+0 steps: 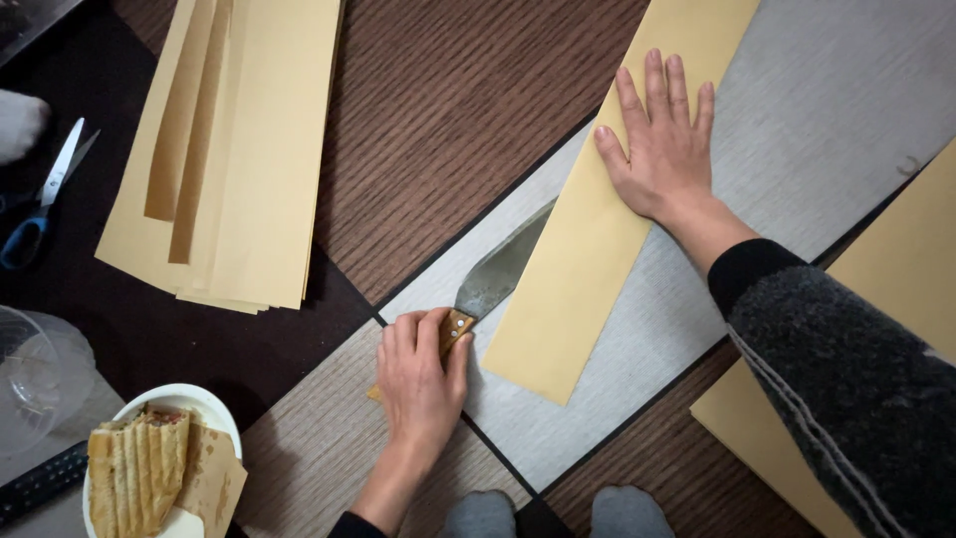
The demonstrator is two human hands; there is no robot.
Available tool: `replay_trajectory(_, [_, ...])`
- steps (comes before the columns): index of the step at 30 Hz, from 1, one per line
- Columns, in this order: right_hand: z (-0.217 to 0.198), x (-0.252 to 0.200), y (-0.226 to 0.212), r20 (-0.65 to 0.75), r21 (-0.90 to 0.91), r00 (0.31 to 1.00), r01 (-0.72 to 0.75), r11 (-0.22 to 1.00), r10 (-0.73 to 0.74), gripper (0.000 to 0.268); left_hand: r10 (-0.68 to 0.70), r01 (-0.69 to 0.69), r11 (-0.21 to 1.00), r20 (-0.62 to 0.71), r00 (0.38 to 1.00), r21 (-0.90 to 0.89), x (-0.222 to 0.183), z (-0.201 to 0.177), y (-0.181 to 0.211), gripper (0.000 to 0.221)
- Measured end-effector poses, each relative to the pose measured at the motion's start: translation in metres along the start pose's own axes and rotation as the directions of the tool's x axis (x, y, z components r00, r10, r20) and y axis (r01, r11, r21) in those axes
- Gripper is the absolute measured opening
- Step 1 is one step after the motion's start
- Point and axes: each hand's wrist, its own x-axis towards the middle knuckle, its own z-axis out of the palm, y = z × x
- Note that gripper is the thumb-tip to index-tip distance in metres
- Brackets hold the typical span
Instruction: Cutting large sheets of paper into strips using a knife
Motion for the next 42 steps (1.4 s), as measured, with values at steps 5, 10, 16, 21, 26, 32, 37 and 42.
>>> replay_trajectory(5, [-0.008, -0.004, -0.009, 0.035, 0.018, 0.999, -0.006, 1.000, 0.005, 0.088, 0.024, -0.025, 1.000, -0.039, 0.999, -0.014, -0.009, -0.004, 0.004, 0.041])
replay_trajectory(10, [-0.010, -0.022, -0.029, 0.110, -0.039, 0.991, -0.068, 0.997, 0.072, 0.088, 0.035, -0.037, 0.999, -0.045, 0.998, -0.040, -0.029, -0.006, -0.003, 0.039])
replay_trajectory(16, [0.004, -0.049, -0.037, 0.073, -0.007, 0.996, -0.046, 0.999, 0.047, 0.089, 0.024, -0.025, 0.998, -0.006, 1.000, -0.050, -0.052, -0.007, -0.012, 0.042])
replay_trajectory(21, [0.002, -0.050, -0.039, 0.088, 0.013, 0.995, -0.058, 0.998, 0.057, 0.088, 0.014, -0.014, 0.999, 0.009, 1.000, -0.042, -0.044, -0.006, -0.013, 0.043])
replay_trajectory(26, [0.004, -0.050, -0.038, 0.083, 0.011, 0.995, -0.059, 0.998, 0.058, 0.088, 0.012, -0.012, 1.000, 0.004, 1.000, -0.017, -0.040, -0.008, -0.012, 0.043])
replay_trajectory(32, [0.004, -0.052, -0.038, 0.061, 0.008, 0.996, -0.060, 0.998, 0.059, 0.086, -0.002, 0.003, 1.000, 0.047, 0.999, -0.021, -0.031, -0.007, -0.007, 0.041])
replay_trajectory(37, [0.002, -0.053, -0.039, 0.060, 0.034, 0.997, -0.051, 0.998, 0.049, 0.085, 0.038, -0.039, 0.998, -0.013, 0.999, -0.045, -0.022, -0.012, 0.000, 0.041])
replay_trajectory(42, [0.007, -0.052, -0.034, 0.069, 0.022, 0.996, -0.058, 0.998, 0.057, 0.089, -0.006, 0.006, 1.000, 0.057, 0.998, 0.004, -0.014, -0.004, -0.002, 0.041])
